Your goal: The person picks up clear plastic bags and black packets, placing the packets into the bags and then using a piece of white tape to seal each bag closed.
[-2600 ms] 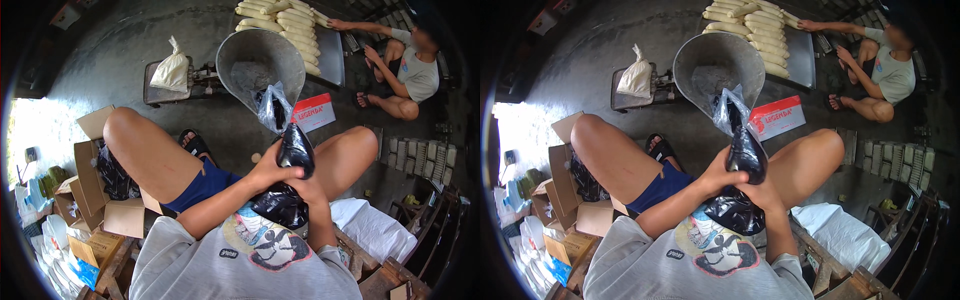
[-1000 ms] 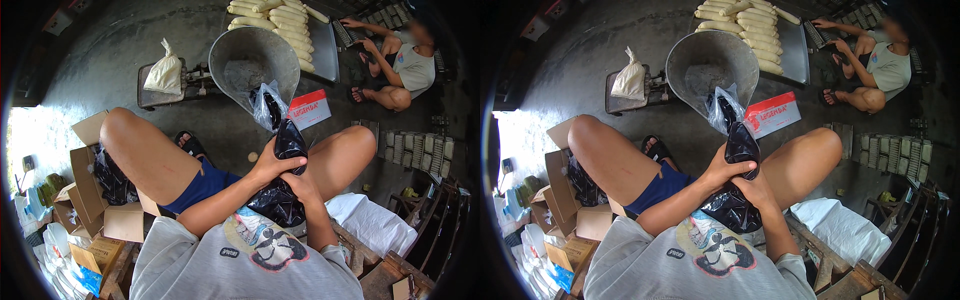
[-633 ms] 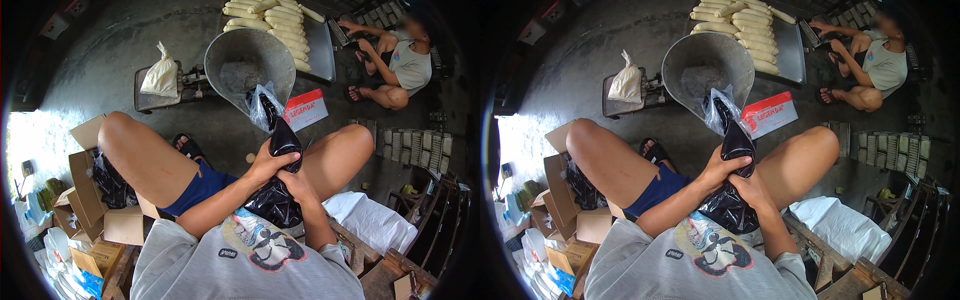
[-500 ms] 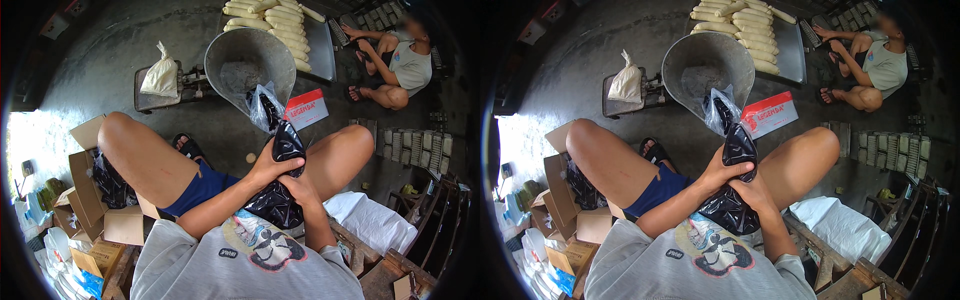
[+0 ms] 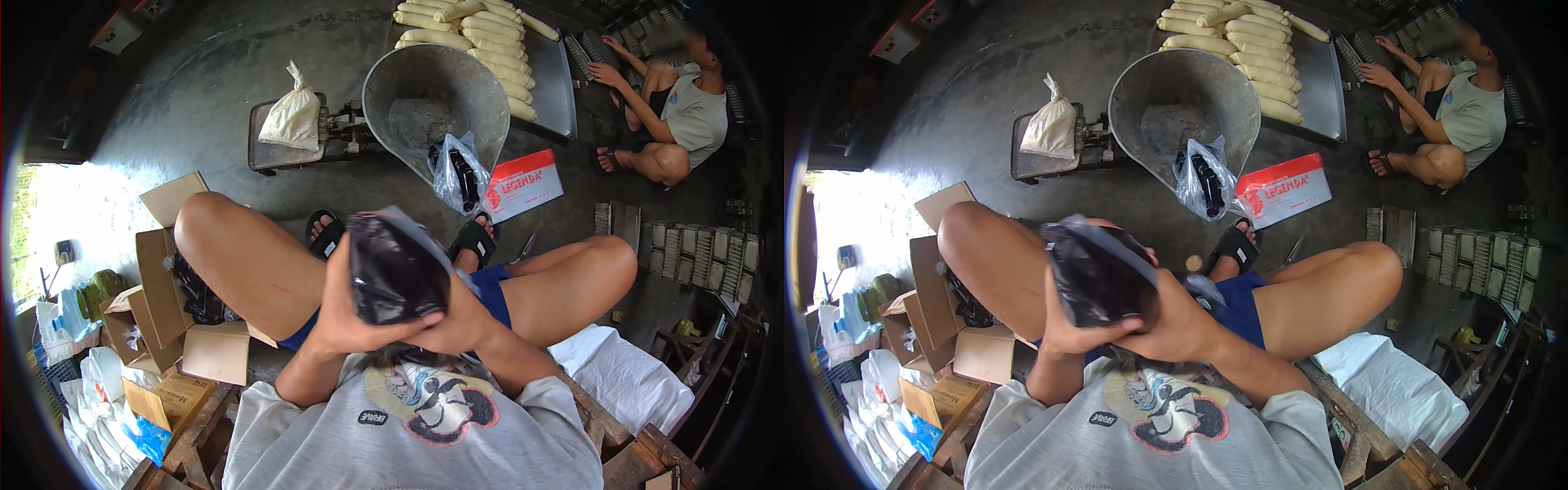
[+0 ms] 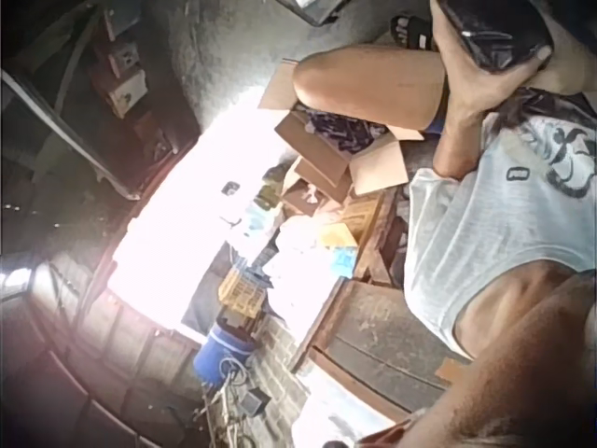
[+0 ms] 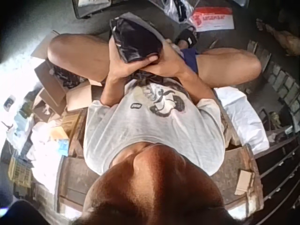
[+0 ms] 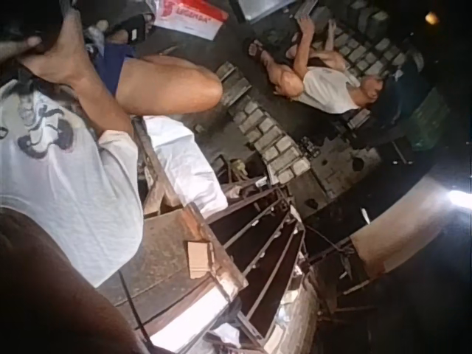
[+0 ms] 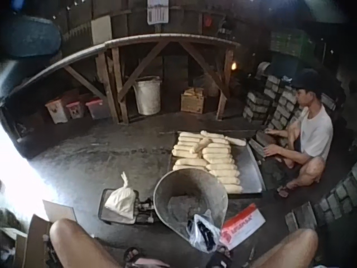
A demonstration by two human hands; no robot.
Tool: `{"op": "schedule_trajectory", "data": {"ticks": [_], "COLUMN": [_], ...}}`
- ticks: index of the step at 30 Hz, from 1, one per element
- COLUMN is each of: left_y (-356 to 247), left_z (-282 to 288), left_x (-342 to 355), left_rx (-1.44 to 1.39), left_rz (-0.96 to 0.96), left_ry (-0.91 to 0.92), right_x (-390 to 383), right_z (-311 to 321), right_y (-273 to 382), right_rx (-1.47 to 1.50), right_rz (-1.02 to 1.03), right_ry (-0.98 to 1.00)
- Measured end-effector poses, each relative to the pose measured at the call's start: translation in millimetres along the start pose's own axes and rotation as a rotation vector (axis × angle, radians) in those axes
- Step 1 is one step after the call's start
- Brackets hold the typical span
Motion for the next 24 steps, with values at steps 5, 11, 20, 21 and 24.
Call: {"op": "schedule_trajectory", "data": {"ticks": [5, 11, 20, 21, 24], "left_y": [7.8, 66.7, 265.3, 263.5, 264.1], "left_z": [22.5, 44.5, 106.9, 108.7, 111.1], "left_x": [15.5, 32.5, 68.1, 72.8, 66.5], "left_rx": [0.061, 0.299, 0.992, 0.998, 0.855], "left_rz": [-0.230, -0.347, 0.580, 0.571, 0.780], "left_ry": [-0.048, -0.074, -0.384, -0.379, -0.397], "right_x": [31.7, 28.4, -23.7, -23.3, -26.4], "right_z": [14.8, 52.8, 151.8, 154.9, 159.4], "right_y": [-31.8, -87.8, -286.1, -289.8, -284.8], "right_rx": [-0.208, -0.598, -0.977, -0.958, -0.905], "right_rz": [0.140, 0.148, -0.641, -0.596, -0.648], "right_ry": [0.059, 0.101, -0.218, -0.208, -0.202]}}
Point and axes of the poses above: each hand's wrist, its own x-axis towards the middle knuckle, its own z-axis out of the back of the hand, y = z × x, the point moved 5 cm from there along x, towards the middle knuckle, and after that the axes turned 9 degrees about z, right-handed, at the moved point
